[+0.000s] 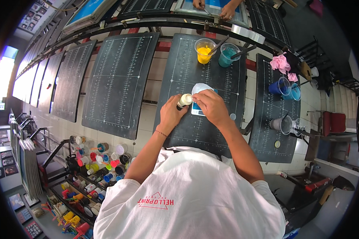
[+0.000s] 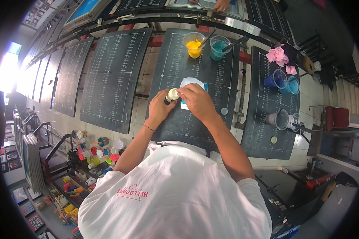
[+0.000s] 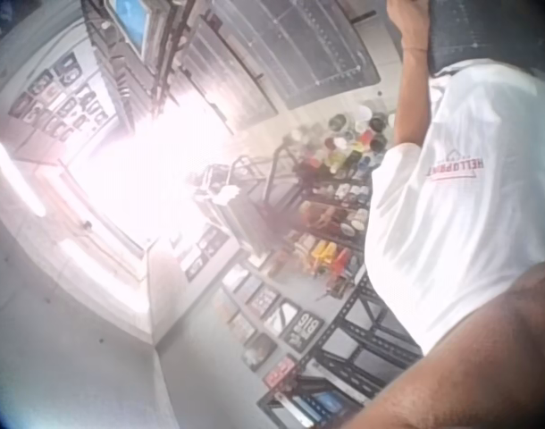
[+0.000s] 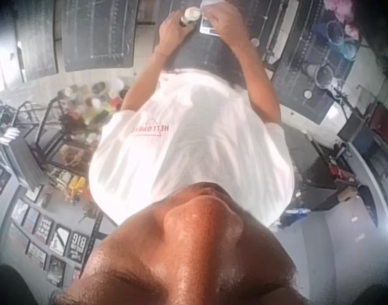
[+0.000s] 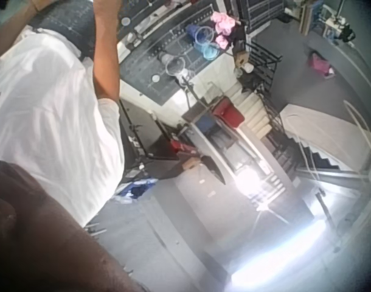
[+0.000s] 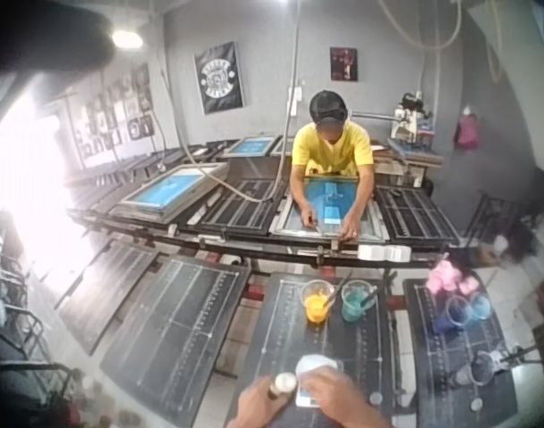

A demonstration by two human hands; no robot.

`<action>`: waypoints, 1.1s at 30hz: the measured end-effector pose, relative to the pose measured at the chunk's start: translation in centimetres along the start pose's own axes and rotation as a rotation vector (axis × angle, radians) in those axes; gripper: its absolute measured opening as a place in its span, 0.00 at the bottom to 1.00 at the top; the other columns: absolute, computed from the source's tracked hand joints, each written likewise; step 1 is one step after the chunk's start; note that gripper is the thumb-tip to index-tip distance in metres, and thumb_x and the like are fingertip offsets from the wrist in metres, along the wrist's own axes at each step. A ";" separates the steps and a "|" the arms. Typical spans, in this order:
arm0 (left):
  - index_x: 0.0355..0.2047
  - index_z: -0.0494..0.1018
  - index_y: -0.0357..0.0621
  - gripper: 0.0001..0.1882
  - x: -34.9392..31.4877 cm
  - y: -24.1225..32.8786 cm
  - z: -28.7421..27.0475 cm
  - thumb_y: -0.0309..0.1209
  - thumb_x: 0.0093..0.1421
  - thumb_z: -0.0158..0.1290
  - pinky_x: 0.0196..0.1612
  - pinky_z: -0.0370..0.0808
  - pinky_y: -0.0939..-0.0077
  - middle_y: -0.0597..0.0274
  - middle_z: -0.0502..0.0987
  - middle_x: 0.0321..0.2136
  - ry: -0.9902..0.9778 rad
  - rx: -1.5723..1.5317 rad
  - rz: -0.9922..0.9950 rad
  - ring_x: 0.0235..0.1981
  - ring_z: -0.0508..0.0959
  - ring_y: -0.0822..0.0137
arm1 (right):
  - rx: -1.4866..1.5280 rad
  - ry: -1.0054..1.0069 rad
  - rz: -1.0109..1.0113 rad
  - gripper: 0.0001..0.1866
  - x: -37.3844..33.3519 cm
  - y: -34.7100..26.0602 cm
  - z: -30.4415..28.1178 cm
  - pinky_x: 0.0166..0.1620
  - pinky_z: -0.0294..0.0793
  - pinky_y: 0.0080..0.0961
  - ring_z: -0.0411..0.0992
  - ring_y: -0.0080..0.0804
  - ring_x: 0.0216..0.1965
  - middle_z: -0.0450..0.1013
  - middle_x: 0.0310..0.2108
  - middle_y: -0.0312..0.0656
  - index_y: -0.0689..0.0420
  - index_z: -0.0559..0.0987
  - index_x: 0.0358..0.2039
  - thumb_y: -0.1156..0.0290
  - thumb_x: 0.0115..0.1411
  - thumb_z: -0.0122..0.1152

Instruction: The person mixes blue ink in a cup, pours it into a second cup, and then uses a small spatula to transfer white paste from a jar onto a scale for measurement.

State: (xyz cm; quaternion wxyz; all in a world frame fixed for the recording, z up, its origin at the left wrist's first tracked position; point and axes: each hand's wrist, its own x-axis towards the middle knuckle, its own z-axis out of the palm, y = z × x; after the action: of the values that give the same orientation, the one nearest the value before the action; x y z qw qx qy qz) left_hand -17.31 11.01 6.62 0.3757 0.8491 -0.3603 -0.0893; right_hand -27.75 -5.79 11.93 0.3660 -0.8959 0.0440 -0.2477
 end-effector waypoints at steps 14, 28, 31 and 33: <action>0.53 0.75 0.44 0.27 0.1 -0.2 0.1 0.32 0.51 0.66 0.45 0.79 0.63 0.58 0.80 0.51 0.056 0.104 0.075 0.43 0.82 0.53 | 0.030 0.024 0.397 0.12 0.1 -1.6 0.3 0.37 0.77 0.40 0.79 0.49 0.32 0.80 0.32 0.53 0.65 0.83 0.37 0.68 0.66 0.59; 0.51 0.76 0.40 0.26 -0.1 0.2 0.5 0.34 0.53 0.67 0.45 0.79 0.65 0.57 0.81 0.48 0.059 0.017 0.002 0.44 0.83 0.53 | 0.227 0.183 0.631 0.14 -0.4 0.1 0.8 0.26 0.67 0.30 0.69 0.27 0.18 0.74 0.17 0.44 0.67 0.83 0.36 0.66 0.66 0.60; 0.51 0.76 0.40 0.26 0.0 0.3 0.6 0.34 0.53 0.67 0.45 0.79 0.65 0.56 0.81 0.48 0.057 0.009 0.002 0.45 0.83 0.53 | 0.289 0.190 0.675 0.15 -0.6 0.5 0.9 0.29 0.71 0.26 0.73 0.26 0.22 0.77 0.21 0.43 0.67 0.83 0.36 0.65 0.67 0.59; 0.51 0.76 0.40 0.26 0.0 0.3 0.6 0.34 0.53 0.67 0.45 0.79 0.65 0.56 0.81 0.48 0.059 0.006 0.001 0.45 0.83 0.53 | 0.342 0.188 0.709 0.15 -0.7 0.8 1.0 0.32 0.73 0.24 0.76 0.25 0.25 0.79 0.23 0.42 0.66 0.84 0.37 0.65 0.67 0.59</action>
State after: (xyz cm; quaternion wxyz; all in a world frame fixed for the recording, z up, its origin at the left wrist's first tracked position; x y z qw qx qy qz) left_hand -17.72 10.54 6.36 0.3838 0.8523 -0.3497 -0.0632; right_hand -27.81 -5.60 10.50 0.5670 -0.7249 0.3418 -0.1905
